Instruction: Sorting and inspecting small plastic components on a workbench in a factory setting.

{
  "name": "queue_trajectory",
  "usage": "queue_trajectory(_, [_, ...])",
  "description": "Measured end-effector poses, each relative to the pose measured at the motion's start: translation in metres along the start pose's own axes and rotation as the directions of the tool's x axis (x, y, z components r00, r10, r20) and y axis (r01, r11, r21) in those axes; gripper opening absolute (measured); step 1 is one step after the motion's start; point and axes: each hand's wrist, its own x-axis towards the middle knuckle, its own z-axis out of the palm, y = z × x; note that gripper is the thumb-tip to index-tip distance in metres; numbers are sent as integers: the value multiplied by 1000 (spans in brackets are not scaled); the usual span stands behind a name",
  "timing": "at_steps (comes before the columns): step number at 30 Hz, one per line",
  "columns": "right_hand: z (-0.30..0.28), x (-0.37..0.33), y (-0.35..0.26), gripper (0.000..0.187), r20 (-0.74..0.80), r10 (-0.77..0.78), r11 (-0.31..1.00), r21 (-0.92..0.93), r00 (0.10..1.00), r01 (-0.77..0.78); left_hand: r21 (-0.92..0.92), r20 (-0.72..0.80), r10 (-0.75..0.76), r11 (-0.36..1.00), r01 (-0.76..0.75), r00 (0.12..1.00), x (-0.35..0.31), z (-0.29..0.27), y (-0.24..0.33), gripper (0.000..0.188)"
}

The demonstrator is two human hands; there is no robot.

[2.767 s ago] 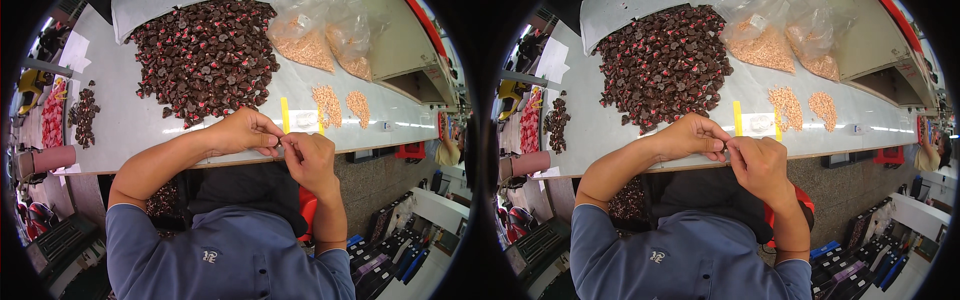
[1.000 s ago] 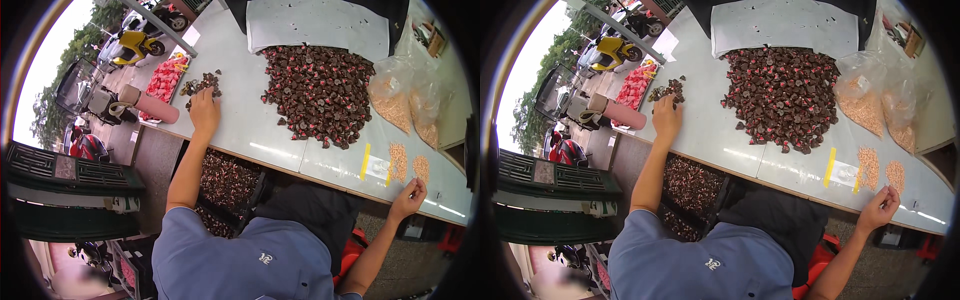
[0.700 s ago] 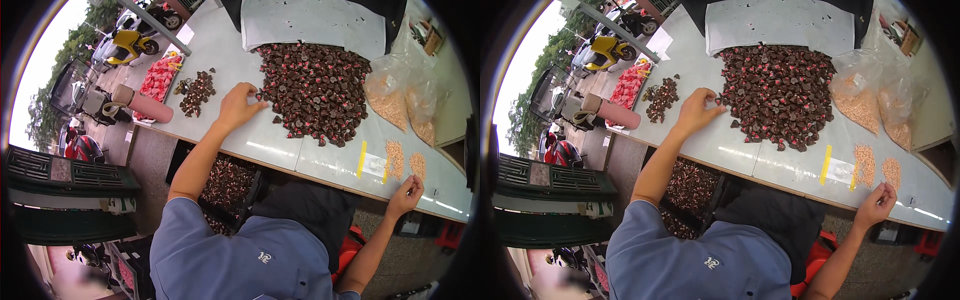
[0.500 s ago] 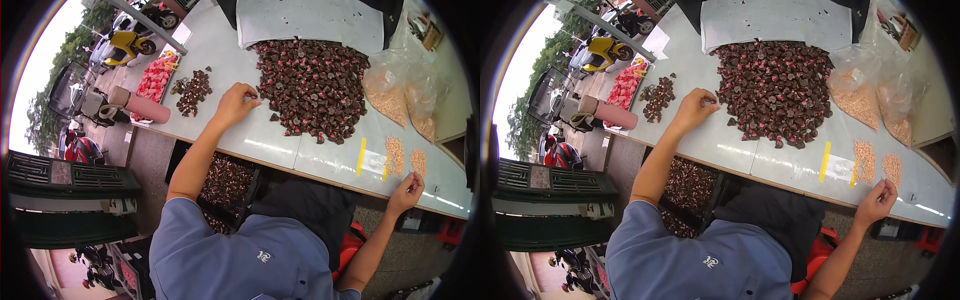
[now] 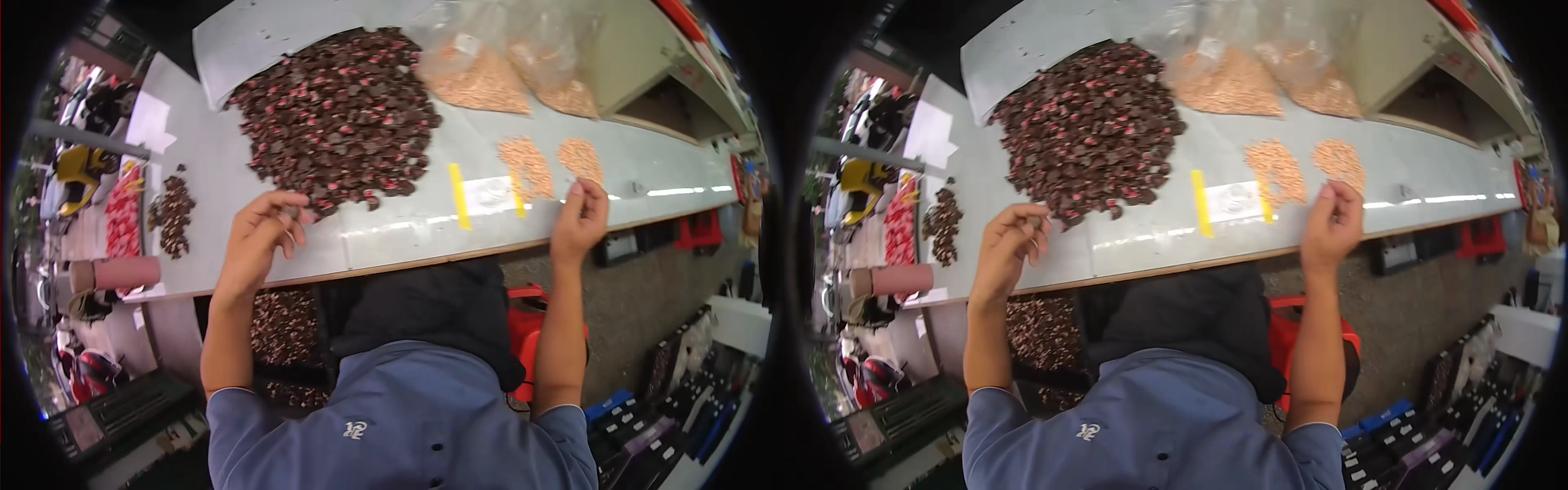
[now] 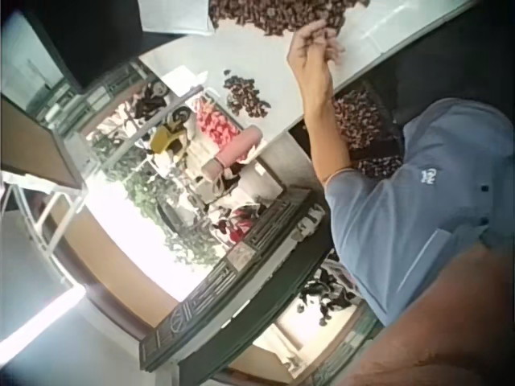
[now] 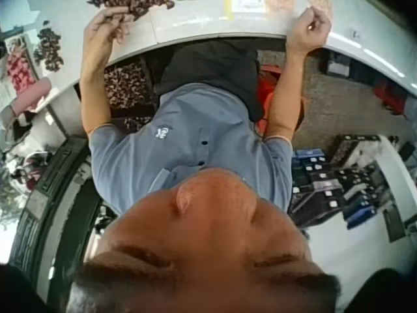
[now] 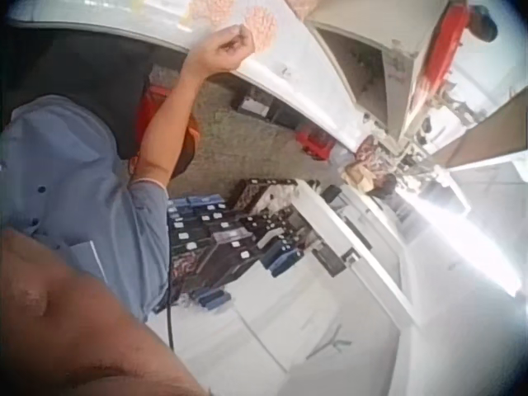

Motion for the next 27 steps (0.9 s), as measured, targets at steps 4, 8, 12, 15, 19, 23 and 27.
queue_trajectory(4, [-11,-1,-21,11,141,47,998,-49,989,-40,35,323,-131,991,127,937,19,62,-10,23])
queue_trajectory(8, [-23,-7,-32,6,386,-5,960,-255,922,112,98,594,-207,978,186,777,43,110,-8,20])
queue_trajectory(12, [-20,-4,-44,9,498,-34,900,-361,867,243,189,738,-169,981,39,653,69,128,-9,18])
queue_trajectory(15, [-17,-2,-47,9,514,-22,883,-393,858,258,150,704,-213,977,151,678,78,131,-7,16])
queue_trajectory(19, [-7,-1,-52,9,547,-7,854,-433,837,289,131,678,-215,976,172,703,79,118,-19,17])
queue_trajectory(23, [-8,-4,-46,8,531,-24,846,-440,847,300,105,701,-209,976,192,682,85,118,-19,20])
queue_trajectory(27, [-9,-5,-48,5,503,33,870,-440,864,223,-37,694,-157,967,252,703,82,115,-25,21])
